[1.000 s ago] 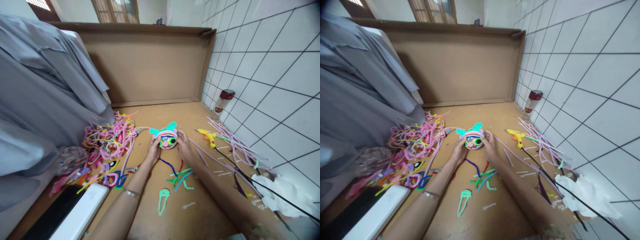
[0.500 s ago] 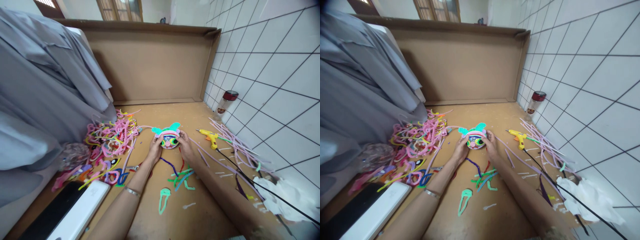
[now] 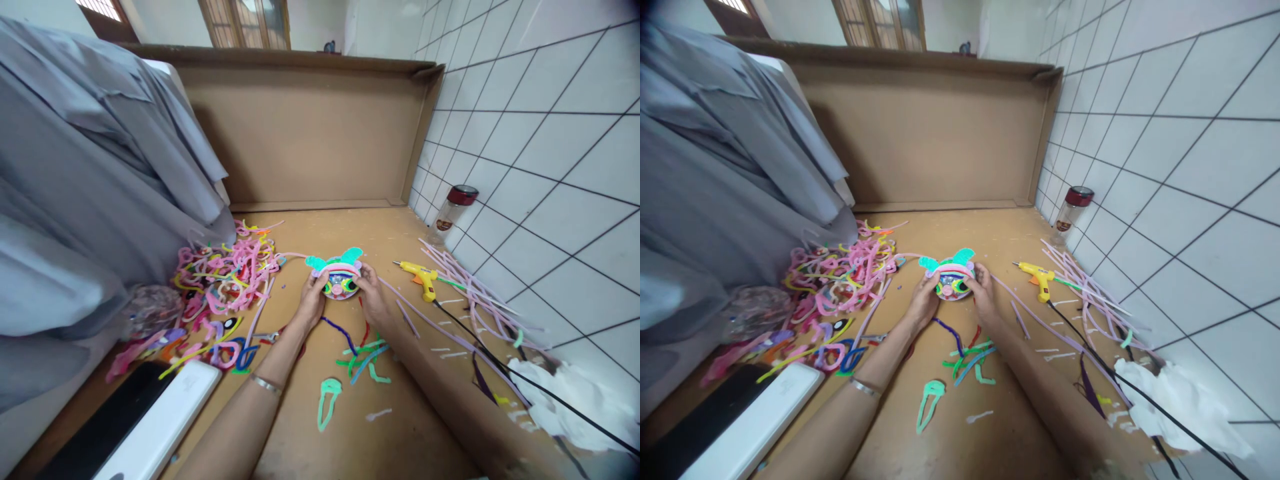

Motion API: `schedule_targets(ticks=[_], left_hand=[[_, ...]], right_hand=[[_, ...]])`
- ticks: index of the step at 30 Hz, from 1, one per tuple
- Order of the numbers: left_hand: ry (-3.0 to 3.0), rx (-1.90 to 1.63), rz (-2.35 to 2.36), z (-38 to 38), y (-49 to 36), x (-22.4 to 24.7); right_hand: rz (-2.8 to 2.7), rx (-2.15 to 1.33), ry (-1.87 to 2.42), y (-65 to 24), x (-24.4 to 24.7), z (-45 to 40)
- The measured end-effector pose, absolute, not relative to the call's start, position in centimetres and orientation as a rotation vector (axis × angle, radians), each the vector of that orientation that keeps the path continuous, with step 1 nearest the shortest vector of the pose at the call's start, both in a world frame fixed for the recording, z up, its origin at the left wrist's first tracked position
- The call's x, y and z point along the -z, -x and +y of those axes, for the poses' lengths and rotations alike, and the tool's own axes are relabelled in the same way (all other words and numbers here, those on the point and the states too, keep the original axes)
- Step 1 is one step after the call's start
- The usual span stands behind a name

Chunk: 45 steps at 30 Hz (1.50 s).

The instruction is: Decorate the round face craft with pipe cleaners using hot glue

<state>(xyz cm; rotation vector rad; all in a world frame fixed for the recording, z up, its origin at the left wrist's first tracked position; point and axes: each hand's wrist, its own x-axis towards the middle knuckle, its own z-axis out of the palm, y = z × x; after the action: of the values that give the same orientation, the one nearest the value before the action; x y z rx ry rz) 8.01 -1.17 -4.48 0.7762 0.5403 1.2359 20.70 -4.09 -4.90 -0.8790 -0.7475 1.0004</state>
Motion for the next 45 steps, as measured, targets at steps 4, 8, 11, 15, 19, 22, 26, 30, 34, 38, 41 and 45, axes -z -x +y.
schedule_targets(ticks=[4,8,11,15,19,22,26,30,34,38,41,45], left_hand=[[-0.772,-1.238,0.532,-1.2,-8.1,4.4],[-0.766,-1.246,0.533,-1.3,-8.2,4.4],[-0.761,-1.251,0.522,-1.2,-8.2,4.5],[-0.757,-1.261,0.527,-1.2,-8.2,4.6],[-0.757,-1.263,0.521,-1.2,-8.2,4.7],[-0.763,-1.263,0.521,-1.2,-8.2,4.7],[-0.782,-1.269,0.535,-1.2,-8.3,4.8],[-0.809,-1.288,0.560,-1.2,-8.5,5.1],[-0.844,-1.305,0.583,-1.1,-8.6,5.5],[-0.836,-1.311,0.592,-1.1,-8.7,5.7],[-0.802,-1.319,0.579,-1.1,-8.8,5.5],[-0.744,-1.311,0.488,-1.0,-8.9,5.1]], right_hand=[[-0.750,-0.993,0.879,-20.3,4.5,-4.4],[-0.745,-0.959,0.921,-20.1,4.3,-4.4],[-0.739,-0.950,0.947,-20.1,4.3,-4.3],[-0.709,-0.950,0.962,-20.1,4.2,-4.3],[-0.705,-0.934,0.981,-20.0,4.2,-4.4],[-0.716,-0.943,0.983,-20.0,4.2,-4.5],[-0.747,-0.946,0.966,-20.1,4.7,-4.6],[-0.775,-0.915,1.000,-20.2,4.9,-4.6],[-0.765,-0.904,1.053,-20.3,4.7,-4.6],[-0.775,-0.882,1.063,-20.2,4.6,-4.5],[-0.787,-0.871,1.063,-20.3,4.6,-4.5],[-0.791,-0.897,1.025,-20.4,4.8,-4.5]])
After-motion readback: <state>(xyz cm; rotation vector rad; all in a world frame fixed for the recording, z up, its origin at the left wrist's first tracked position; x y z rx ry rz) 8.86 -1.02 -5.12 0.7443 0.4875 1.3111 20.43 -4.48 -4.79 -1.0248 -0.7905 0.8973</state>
